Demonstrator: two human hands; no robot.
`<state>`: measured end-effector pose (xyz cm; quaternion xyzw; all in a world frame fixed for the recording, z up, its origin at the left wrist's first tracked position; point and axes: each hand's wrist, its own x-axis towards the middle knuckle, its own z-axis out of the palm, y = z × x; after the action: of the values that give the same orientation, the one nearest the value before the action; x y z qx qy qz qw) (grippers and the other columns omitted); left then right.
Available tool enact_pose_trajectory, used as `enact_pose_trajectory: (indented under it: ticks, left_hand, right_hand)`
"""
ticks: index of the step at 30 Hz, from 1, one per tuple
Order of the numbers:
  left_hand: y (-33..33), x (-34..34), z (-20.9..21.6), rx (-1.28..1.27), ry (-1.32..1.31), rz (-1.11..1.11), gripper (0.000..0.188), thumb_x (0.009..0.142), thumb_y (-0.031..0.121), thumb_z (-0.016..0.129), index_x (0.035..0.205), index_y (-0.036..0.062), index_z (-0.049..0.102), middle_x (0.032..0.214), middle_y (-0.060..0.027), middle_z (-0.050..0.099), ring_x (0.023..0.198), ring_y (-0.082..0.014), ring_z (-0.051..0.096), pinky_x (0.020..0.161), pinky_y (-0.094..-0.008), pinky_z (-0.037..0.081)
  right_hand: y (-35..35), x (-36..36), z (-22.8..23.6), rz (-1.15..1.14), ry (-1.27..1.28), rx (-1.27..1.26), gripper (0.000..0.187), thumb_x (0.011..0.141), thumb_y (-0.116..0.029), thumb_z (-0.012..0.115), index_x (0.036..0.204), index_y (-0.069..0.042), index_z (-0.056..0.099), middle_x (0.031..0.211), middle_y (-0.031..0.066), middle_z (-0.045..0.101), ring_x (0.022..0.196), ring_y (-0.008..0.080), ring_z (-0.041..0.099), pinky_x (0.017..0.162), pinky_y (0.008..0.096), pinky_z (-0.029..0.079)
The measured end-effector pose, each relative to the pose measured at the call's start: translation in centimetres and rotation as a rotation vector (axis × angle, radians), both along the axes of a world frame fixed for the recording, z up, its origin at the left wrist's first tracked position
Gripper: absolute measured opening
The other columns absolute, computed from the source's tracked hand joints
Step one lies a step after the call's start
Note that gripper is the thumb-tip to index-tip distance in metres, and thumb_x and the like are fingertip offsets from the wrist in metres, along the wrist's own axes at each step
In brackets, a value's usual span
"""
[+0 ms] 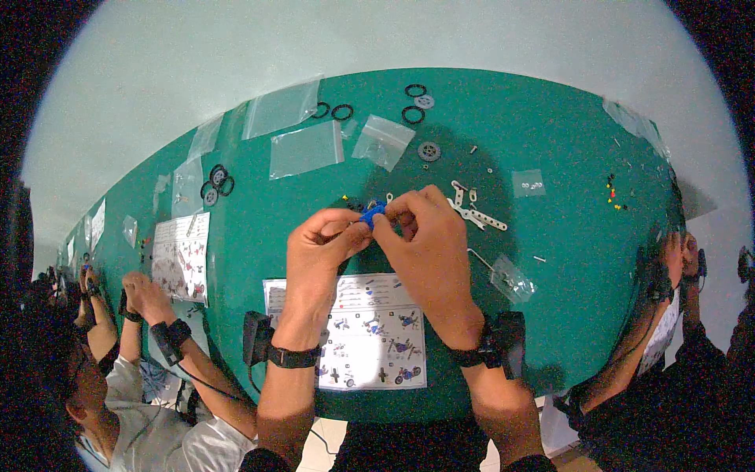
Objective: Assemble a small blue plastic toy model following an instruction sheet.
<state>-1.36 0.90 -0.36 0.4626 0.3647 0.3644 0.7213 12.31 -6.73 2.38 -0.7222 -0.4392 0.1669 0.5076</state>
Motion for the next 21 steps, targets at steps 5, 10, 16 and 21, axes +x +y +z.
enact_pose_trajectory:
  ticks: [5,10,16,21]
  left_hand:
    - [0.07,-0.06,0.08,0.004,0.013,-0.009,0.012,0.09,-0.002,0.076,0.102,-0.0009,0.074,0.092,-0.0093,0.076,0.083,-0.0132,0.071,0.077,-0.0256,0.059]
    - [0.15,-0.25,0.06,-0.021,-0.004,-0.001,0.015,0.087,-0.005,0.078,0.101,-0.0004,0.075,0.092,-0.008,0.076,0.084,-0.0126,0.07,0.077,-0.0257,0.058]
    - [0.51,-0.74,0.04,0.001,0.004,-0.018,0.017,0.086,-0.007,0.077,0.102,-0.0004,0.075,0.092,-0.0078,0.076,0.084,-0.0128,0.07,0.077,-0.0264,0.058]
    - [0.16,-0.17,0.37,-0.003,-0.039,-0.008,0.015,0.088,-0.006,0.075,0.102,-0.0009,0.075,0.093,-0.0086,0.076,0.085,-0.013,0.071,0.078,-0.0268,0.061]
  right_hand:
    - [-0.03,0.16,-0.06,0.021,0.026,0.021,0.014,0.084,-0.009,0.077,0.088,0.0,0.067,0.084,0.0097,0.06,0.066,0.0181,0.061,0.06,0.0316,0.048]
    - [-0.17,0.19,0.41,0.024,0.011,0.015,0.014,0.084,-0.009,0.077,0.087,0.001,0.067,0.086,0.0103,0.06,0.066,0.0189,0.061,0.06,0.032,0.049]
    - [0.03,-0.08,0.51,0.03,-0.014,0.024,0.014,0.084,-0.008,0.077,0.087,0.001,0.066,0.086,0.0102,0.06,0.067,0.0197,0.062,0.06,0.0323,0.05]
    - [-0.22,-0.09,0.72,0.004,0.024,0.034,0.014,0.084,-0.007,0.077,0.086,0.001,0.066,0.086,0.0102,0.06,0.068,0.0194,0.063,0.06,0.0319,0.05]
